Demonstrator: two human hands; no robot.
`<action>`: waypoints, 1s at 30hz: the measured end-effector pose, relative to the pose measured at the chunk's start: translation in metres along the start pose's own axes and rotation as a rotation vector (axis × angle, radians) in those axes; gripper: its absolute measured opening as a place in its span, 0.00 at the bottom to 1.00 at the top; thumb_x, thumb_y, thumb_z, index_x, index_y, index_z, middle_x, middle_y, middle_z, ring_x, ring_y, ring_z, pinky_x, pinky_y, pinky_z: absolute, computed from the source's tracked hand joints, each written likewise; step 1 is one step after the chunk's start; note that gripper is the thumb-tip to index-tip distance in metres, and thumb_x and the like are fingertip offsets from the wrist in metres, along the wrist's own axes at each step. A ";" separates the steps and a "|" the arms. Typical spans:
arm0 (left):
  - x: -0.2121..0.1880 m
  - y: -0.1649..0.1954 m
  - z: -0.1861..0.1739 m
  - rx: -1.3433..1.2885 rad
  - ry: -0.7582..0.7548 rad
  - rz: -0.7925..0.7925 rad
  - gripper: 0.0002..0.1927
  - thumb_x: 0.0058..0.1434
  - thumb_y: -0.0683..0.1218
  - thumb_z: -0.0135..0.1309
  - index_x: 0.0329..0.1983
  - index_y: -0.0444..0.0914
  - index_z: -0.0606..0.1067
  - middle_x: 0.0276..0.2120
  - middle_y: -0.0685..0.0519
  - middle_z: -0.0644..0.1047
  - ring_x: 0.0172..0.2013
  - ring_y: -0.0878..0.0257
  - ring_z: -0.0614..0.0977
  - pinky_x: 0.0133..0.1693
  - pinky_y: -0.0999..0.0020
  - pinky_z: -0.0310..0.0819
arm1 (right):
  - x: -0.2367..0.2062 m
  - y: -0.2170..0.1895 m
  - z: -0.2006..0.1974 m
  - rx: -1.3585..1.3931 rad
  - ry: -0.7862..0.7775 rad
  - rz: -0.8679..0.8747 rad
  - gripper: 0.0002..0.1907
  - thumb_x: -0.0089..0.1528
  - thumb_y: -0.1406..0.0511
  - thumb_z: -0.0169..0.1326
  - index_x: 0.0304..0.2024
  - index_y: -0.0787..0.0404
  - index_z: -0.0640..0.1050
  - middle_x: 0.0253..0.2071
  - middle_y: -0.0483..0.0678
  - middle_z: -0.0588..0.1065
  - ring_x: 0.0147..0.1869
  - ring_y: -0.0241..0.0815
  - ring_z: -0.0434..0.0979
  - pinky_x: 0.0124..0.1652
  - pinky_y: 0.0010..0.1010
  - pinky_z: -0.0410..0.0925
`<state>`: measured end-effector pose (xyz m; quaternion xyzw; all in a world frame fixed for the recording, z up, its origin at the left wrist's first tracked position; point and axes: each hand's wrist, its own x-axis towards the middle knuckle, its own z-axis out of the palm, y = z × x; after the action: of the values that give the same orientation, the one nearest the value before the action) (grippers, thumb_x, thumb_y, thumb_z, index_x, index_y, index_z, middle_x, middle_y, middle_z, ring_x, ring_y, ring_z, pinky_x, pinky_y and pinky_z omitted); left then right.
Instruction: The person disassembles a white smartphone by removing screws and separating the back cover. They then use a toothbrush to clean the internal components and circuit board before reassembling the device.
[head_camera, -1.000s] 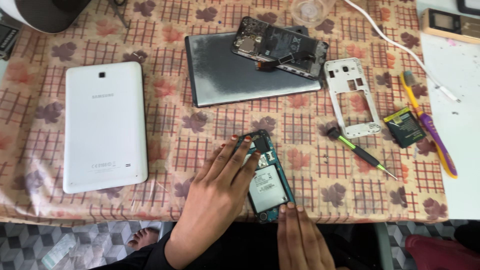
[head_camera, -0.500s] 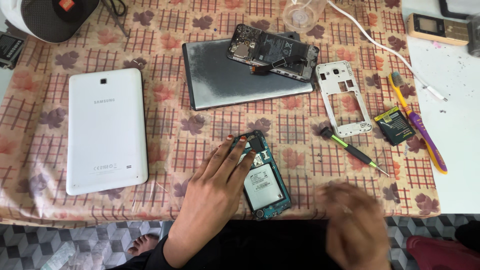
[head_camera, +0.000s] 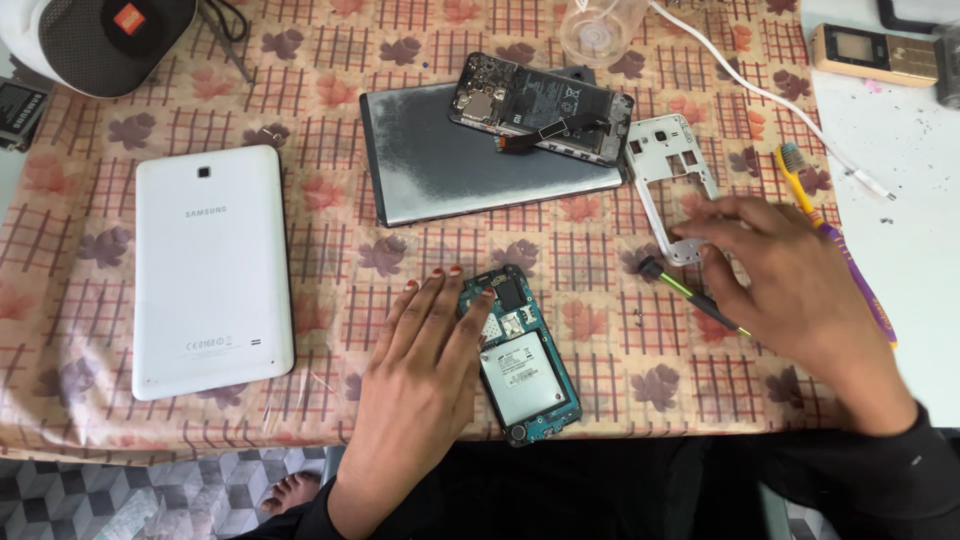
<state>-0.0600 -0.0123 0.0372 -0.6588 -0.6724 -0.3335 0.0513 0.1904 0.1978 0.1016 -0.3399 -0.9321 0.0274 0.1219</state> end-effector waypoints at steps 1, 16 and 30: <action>0.000 0.000 0.000 -0.006 0.001 -0.005 0.26 0.60 0.38 0.53 0.63 0.34 0.71 0.60 0.36 0.74 0.62 0.41 0.74 0.65 0.47 0.65 | 0.007 0.005 0.001 -0.008 -0.035 0.011 0.12 0.63 0.64 0.57 0.48 0.59 0.82 0.53 0.48 0.79 0.50 0.51 0.79 0.48 0.42 0.72; 0.003 0.002 -0.004 -0.020 0.020 -0.068 0.27 0.59 0.34 0.50 0.64 0.32 0.69 0.57 0.40 0.78 0.60 0.45 0.78 0.64 0.52 0.69 | -0.013 -0.007 -0.002 -0.101 0.414 -0.014 0.14 0.61 0.65 0.70 0.36 0.68 0.78 0.56 0.57 0.74 0.50 0.47 0.78 0.43 0.36 0.76; 0.001 0.001 -0.015 -0.109 -0.031 -0.090 0.27 0.65 0.40 0.52 0.68 0.33 0.64 0.56 0.38 0.77 0.60 0.42 0.77 0.59 0.53 0.73 | -0.092 -0.123 0.024 0.014 0.663 0.018 0.32 0.55 0.40 0.60 0.26 0.60 0.66 0.49 0.60 0.66 0.55 0.54 0.66 0.46 0.48 0.68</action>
<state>-0.0646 -0.0188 0.0497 -0.6347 -0.6831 -0.3612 -0.0100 0.1751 0.0452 0.0754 -0.3377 -0.8386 -0.0771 0.4206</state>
